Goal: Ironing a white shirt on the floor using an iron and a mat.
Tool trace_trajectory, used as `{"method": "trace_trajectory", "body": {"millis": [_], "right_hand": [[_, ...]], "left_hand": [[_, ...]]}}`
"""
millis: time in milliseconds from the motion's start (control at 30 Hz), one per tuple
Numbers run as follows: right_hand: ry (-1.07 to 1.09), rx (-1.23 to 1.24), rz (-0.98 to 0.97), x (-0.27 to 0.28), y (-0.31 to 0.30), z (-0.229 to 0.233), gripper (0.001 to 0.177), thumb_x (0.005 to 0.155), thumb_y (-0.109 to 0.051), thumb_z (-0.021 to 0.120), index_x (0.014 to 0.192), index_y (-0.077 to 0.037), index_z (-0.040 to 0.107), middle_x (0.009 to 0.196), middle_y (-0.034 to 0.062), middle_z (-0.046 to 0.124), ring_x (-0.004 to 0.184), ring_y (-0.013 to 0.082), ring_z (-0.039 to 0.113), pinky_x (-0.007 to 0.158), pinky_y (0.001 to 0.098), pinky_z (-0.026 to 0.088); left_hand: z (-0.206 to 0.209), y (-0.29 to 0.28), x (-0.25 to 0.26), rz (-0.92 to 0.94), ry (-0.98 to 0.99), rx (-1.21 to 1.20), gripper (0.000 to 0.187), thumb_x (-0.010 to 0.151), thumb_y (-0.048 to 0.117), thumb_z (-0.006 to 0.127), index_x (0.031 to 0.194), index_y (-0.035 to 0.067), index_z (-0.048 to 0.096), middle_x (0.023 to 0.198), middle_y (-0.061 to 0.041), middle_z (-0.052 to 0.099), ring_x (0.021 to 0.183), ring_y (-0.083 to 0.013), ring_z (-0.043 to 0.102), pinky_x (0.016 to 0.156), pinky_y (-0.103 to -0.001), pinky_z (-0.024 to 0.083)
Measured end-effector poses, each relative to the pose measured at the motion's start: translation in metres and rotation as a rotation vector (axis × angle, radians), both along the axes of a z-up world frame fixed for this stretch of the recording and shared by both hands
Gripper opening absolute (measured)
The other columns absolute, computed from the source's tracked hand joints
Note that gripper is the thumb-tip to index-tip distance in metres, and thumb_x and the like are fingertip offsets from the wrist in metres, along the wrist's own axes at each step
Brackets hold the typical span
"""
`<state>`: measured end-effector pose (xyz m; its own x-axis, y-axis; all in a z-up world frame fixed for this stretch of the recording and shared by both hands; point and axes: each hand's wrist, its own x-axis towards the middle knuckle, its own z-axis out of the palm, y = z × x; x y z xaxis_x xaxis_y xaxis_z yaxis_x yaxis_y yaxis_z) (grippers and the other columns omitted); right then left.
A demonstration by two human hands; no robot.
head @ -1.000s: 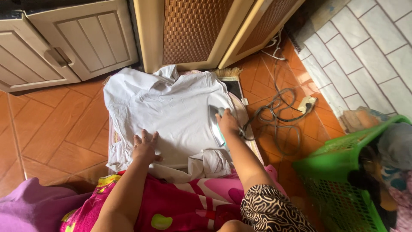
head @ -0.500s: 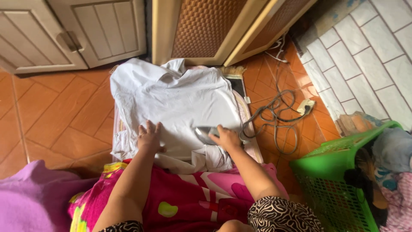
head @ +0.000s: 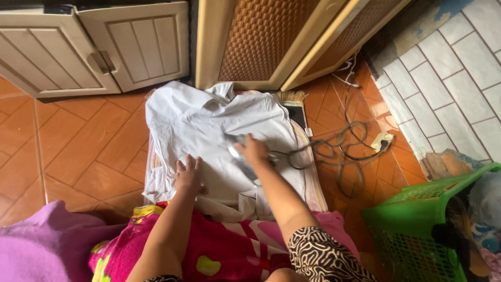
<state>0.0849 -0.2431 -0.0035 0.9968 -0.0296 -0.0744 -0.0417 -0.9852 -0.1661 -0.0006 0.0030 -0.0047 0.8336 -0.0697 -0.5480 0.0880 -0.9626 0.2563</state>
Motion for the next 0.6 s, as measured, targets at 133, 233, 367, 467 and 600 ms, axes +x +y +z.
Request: {"method": "trace_trajectory", "body": {"millis": [133,233,367,467,600], "right_hand": [[-0.022,0.014,0.086,-0.01,0.035,0.014,0.061,0.09,-0.057,0.066,0.123,-0.006,0.058,0.091,0.019,0.076,0.085,0.0384,0.074,0.073,0.052,0.054],[0.043,-0.005,0.038,0.002,0.018,0.004,0.059,0.09,-0.058,0.065,0.121,-0.008,0.057,0.093,0.0179,0.076,0.088,0.0381,0.074,0.076,0.0537,0.054],[0.045,-0.046,-0.025,0.018,-0.031,0.003,0.063,0.09,-0.062,0.064,0.125,-0.01,0.056,0.095,0.0186,0.075,0.088,0.0387,0.073,0.075,0.0529,0.056],[0.069,-0.123,-0.158,0.024,-0.081,0.004,0.074,0.091,-0.067,0.061,0.135,-0.008,0.051,0.093,0.0193,0.074,0.082,0.0379,0.075,0.069,0.0505,0.057],[0.013,-0.153,-0.35,0.019,-0.142,0.019,0.065,0.091,-0.064,0.063,0.123,-0.008,0.059,0.098,0.0199,0.074,0.089,0.0384,0.073,0.077,0.0505,0.056]], "left_hand": [[-0.006,0.001,-0.004,-0.011,-0.021,-0.017,0.136,0.062,0.037,0.099,0.164,0.027,0.01,0.173,-0.01,0.003,0.156,-0.0451,0.01,0.121,-0.052,0.033],[-0.012,0.002,-0.005,-0.017,-0.028,-0.002,0.138,0.061,0.04,0.099,0.164,0.028,0.008,0.173,-0.009,0.001,0.157,-0.0446,0.009,0.121,-0.052,0.034],[-0.019,0.004,-0.004,-0.026,-0.009,-0.001,0.14,0.061,0.043,0.099,0.164,0.028,0.005,0.173,-0.009,-0.001,0.157,-0.045,0.007,0.121,-0.053,0.032],[-0.021,0.003,-0.004,-0.042,-0.029,0.021,0.141,0.06,0.046,0.098,0.165,0.028,0.005,0.172,-0.01,0.002,0.156,-0.0455,0.009,0.123,-0.051,0.03],[-0.021,0.003,-0.001,-0.061,-0.023,0.037,0.141,0.06,0.048,0.098,0.164,0.027,0.005,0.172,-0.01,0.002,0.155,-0.046,0.009,0.123,-0.05,0.029]]}}
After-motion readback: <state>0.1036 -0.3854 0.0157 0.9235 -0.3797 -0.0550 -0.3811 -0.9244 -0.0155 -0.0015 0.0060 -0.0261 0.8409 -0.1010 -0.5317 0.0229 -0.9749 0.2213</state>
